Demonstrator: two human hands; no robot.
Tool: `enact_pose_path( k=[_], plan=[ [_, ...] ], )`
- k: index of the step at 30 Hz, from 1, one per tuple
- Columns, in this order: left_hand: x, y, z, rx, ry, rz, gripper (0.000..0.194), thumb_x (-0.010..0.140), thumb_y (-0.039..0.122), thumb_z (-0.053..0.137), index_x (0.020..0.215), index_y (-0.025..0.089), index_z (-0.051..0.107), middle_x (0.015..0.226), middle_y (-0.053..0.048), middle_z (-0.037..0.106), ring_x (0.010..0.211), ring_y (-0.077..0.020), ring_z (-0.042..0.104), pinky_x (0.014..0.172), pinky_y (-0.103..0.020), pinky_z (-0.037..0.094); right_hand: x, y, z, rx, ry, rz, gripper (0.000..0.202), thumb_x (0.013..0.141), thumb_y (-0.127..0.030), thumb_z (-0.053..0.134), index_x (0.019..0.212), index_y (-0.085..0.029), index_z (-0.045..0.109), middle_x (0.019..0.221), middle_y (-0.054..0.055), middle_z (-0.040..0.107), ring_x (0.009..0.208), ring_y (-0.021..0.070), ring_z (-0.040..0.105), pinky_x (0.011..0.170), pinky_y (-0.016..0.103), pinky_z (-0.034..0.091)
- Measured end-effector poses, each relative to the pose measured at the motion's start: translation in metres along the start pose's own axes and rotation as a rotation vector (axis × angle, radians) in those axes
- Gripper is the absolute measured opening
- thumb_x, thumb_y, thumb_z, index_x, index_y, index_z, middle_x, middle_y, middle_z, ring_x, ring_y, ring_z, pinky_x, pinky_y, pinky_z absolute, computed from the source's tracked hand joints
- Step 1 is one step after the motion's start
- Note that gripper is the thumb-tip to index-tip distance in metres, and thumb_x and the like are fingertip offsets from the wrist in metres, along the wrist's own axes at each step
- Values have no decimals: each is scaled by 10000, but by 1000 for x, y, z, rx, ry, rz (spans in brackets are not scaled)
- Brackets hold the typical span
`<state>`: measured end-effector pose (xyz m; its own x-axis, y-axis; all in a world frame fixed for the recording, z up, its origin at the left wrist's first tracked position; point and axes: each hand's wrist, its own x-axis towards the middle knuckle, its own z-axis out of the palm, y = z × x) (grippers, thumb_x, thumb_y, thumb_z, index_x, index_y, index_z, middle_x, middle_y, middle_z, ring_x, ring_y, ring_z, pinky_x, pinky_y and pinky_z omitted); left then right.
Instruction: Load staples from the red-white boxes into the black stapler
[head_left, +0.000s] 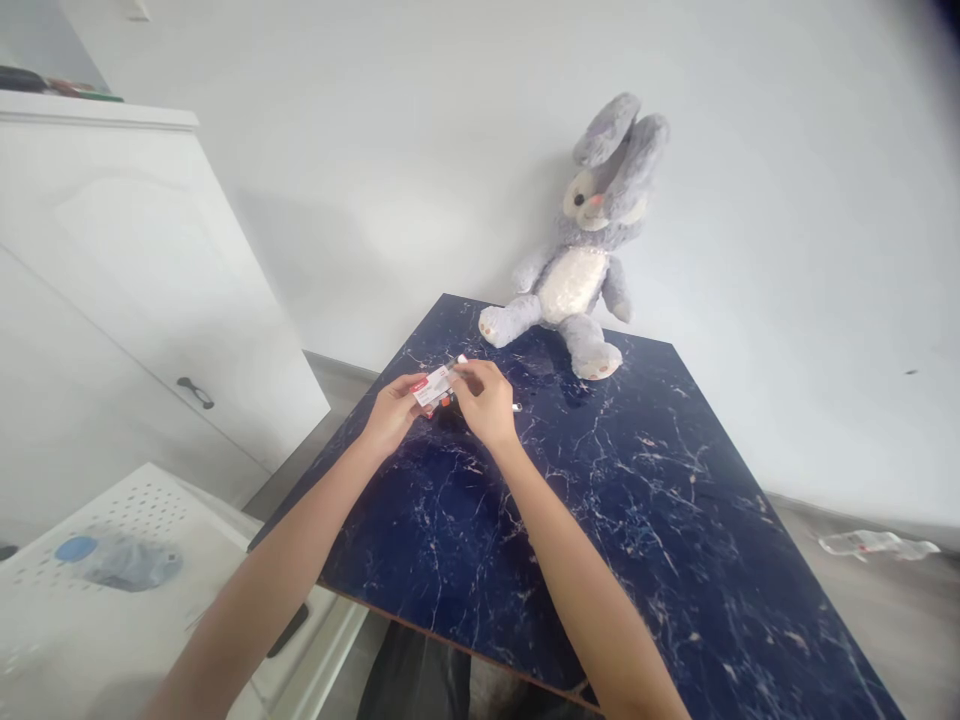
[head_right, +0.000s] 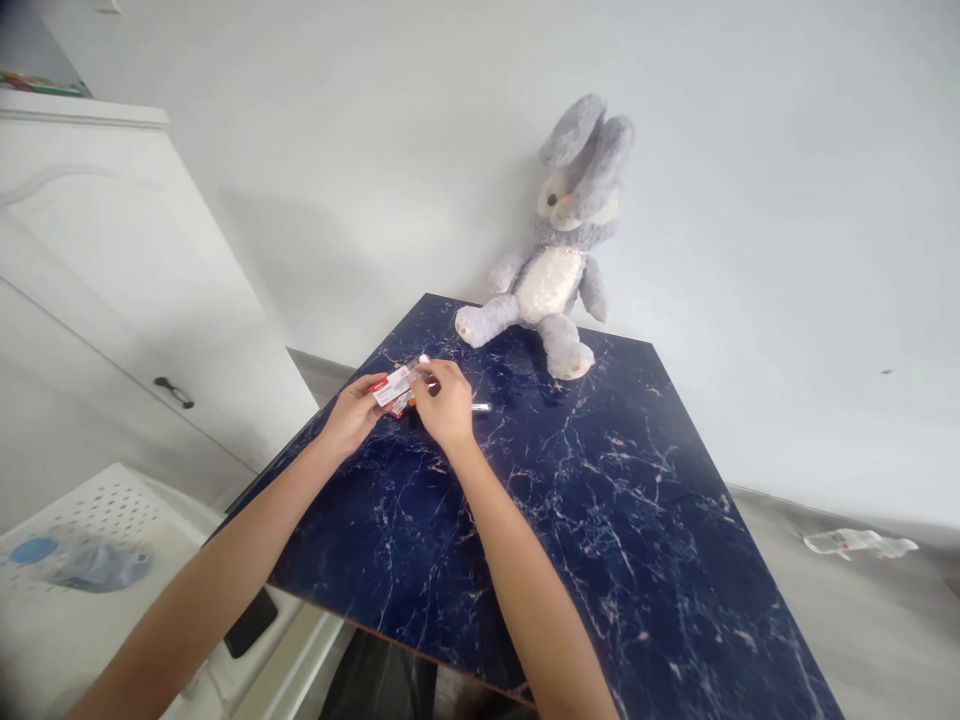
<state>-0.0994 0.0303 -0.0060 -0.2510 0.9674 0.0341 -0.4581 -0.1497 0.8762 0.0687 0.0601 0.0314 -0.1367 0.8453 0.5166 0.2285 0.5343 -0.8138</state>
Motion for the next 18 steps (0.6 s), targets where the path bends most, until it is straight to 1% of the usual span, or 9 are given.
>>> enact_pose_path(
  k=[2,3,6,8,10,13,14,18],
  plan=[
    [0,4,-1,-34,-33,-50,364,635,239,888,965,159,756,935,-70,772,776,-191,727,660,-272,583,3,2,-3,60,-4,67,294,876,-330,635,1147,-219,646,1108,62,718,827,170,702,789,312,564],
    [-1,6,-1,-51,-68,-71,379,650,227,880,1002,160,758,995,-82,773,838,-212,736,712,-290,594,4,3,-5,81,8,103,325,872,-332,637,1177,-221,624,1111,61,724,832,175,711,795,317,569],
    [-4,9,-1,-95,-173,-98,416,691,185,852,1094,161,752,1113,-102,758,999,-267,726,880,-361,586,6,5,-7,121,38,167,346,898,-374,604,1206,-216,602,1081,66,741,869,192,727,824,336,574],
    [-5,8,-1,-116,-198,-87,397,721,169,831,1109,164,750,1136,-105,753,1062,-283,708,965,-403,556,6,5,-7,147,44,193,379,929,-409,557,1254,-215,583,1019,62,754,864,197,732,833,349,577],
    [-5,7,-2,-123,-213,-80,377,747,167,812,1118,167,749,1152,-106,749,1092,-291,697,1017,-436,526,6,6,-4,213,19,229,360,930,-424,546,1209,-209,616,997,60,758,862,197,734,841,354,583],
    [-5,6,-3,-116,-242,-83,382,759,163,799,1137,173,747,1179,-106,740,1105,-295,691,1049,-463,503,7,9,0,375,-54,310,272,876,-417,613,1001,-190,694,983,58,761,874,202,734,848,350,594],
    [-5,7,-2,-112,-249,-88,388,757,157,798,1141,176,746,1186,-105,738,1107,-294,690,1053,-466,500,7,10,1,417,-61,336,259,856,-414,636,960,-186,704,962,55,762,864,203,734,845,352,598],
    [-7,9,0,-106,-249,-111,408,746,135,798,1147,187,747,1201,-99,732,1131,-285,678,1068,-461,489,7,11,2,511,-4,453,256,806,-397,684,933,-179,727,892,40,760,822,200,728,823,357,604]
  ],
)
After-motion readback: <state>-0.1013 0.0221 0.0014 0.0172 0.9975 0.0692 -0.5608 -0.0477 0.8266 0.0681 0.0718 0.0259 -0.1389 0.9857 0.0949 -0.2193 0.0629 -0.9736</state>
